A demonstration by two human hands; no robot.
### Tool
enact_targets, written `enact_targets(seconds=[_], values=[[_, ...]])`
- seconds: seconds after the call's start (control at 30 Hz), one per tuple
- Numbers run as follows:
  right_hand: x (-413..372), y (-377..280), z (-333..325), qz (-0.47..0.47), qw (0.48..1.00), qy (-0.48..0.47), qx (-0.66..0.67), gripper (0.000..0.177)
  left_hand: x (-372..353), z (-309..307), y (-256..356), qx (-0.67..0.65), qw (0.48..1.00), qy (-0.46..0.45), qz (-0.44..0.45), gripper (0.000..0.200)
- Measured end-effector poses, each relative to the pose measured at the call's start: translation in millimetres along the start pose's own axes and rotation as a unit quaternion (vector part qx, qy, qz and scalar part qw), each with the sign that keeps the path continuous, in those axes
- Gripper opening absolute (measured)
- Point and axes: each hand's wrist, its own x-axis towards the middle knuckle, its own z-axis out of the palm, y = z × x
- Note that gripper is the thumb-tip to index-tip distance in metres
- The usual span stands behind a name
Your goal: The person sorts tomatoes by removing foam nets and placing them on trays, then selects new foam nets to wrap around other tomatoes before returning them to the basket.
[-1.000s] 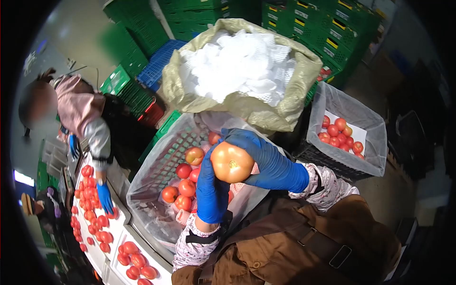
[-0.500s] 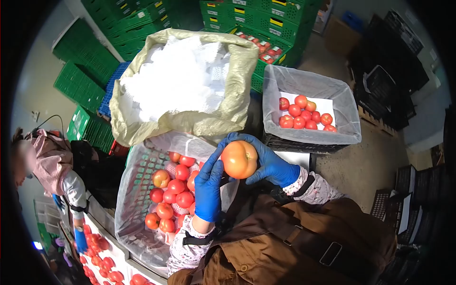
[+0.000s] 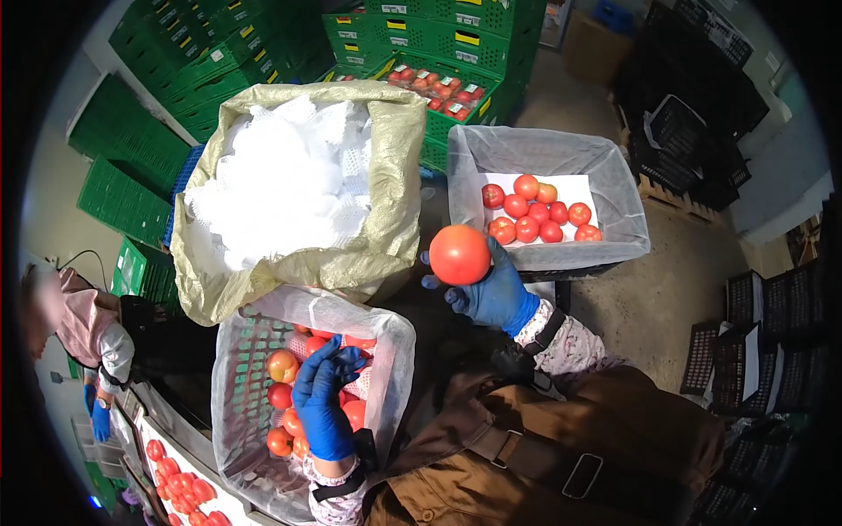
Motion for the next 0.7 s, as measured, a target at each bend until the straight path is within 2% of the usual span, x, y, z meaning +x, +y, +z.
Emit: enact_targets(seconds=[0.07,0.13,0.17,0.2,0.23,0.27,0.3,0.37,0.4,0.43,0.6,0.7], values=[[-0.3,-3.3,-1.8,-0.005,1.0,0.013,0.011,0.076,-0.5,-4.0,-0.9,0.0,1.0,0.011,0.002,0.027],[-2.3,-6.0,-8.1,-0.084,0.984,0.093,-0.125,0.074,-1.8,-7.0,-0.8,-0.01,1.0,0.017,0.002,0.027],[-4.1,-4.8,-9.5,-0.091,0.966,0.102,-0.218,0.074,-1.4,-6.3,-2.6,0.002,1.0,0.015,0.007,0.027],[-4.0,6.0,5.3,-0.134,0.933,0.13,-0.308,0.065,-1.9,-3.4,-1.0,0.003,1.0,0.003,-0.009,0.03],[-0.1,14.8,22.6,-0.145,0.87,0.117,-0.457,0.069,-1.0,-1.7,-4.6,-0.013,1.0,-0.017,-0.022,0.032],[4.0,23.9,38.5,-0.152,0.785,0.099,-0.593,0.074,-0.3,0.7,-8.2,-0.029,0.998,-0.035,-0.035,0.035],[6.0,32.5,50.2,-0.149,0.726,0.075,-0.667,0.078,-1.0,9.9,-5.5,-0.05,0.996,-0.062,-0.047,0.039],[12.2,49.9,62.7,-0.161,0.589,0.004,-0.792,0.074,-3.2,29.7,-7.2,-0.104,0.985,-0.119,-0.065,0.052],[15.5,56.0,63.3,-0.169,0.523,-0.04,-0.834,0.074,-7.0,37.3,-6.3,-0.139,0.978,-0.119,-0.105,0.054],[18.1,65.3,60.0,-0.186,0.552,-0.045,-0.811,0.07,-7.9,39.1,-7.6,-0.148,0.977,-0.118,-0.094,0.055],[23.3,72.4,60.4,-0.194,0.552,-0.062,-0.809,0.067,-11.6,34.1,-5.5,-0.139,0.981,-0.123,-0.054,0.056],[22.7,74.5,57.8,-0.187,0.589,-0.071,-0.783,0.066,-14.1,32.1,-5.1,-0.101,0.988,-0.112,-0.034,0.058]])
